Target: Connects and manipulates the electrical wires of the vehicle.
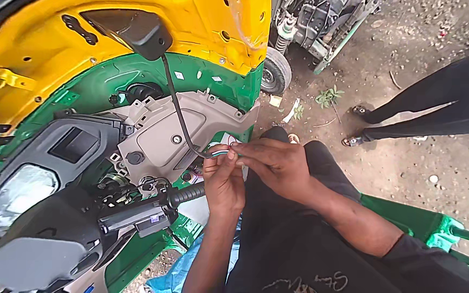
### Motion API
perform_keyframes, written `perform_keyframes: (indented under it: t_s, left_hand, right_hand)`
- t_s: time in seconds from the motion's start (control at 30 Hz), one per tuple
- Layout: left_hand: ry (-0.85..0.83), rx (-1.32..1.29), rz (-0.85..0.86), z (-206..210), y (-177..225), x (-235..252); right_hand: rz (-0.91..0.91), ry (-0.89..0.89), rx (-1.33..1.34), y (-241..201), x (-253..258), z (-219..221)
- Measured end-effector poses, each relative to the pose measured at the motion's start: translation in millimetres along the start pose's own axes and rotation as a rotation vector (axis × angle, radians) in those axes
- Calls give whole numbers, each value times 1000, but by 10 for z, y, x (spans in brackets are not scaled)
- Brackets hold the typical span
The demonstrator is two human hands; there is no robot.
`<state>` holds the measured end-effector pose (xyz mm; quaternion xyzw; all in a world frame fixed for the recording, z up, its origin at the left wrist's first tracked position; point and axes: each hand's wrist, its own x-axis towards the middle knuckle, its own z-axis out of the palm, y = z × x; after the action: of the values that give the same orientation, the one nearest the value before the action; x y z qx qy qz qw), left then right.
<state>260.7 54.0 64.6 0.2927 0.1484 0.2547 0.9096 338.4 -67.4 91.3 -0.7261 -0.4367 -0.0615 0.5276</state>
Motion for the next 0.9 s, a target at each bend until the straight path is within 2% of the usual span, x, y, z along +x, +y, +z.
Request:
perform_keyframes:
  t_s: [0.3,0.67,0.73,0.9]
  left_hand:
    - [106,-49,-82,-9,25,-12]
    - [28,-175,-77,-44,64,-26]
    - [25,-196,-71,-43,73,-24]
    - [50,-123,-15,-45,95,-24]
  right_hand:
    - [62,19,175,87,46,77]
    - [257,-5,432,48,53,143]
    - [264,-28,415,41,66,142]
    - [181,-78,181,36,104,139]
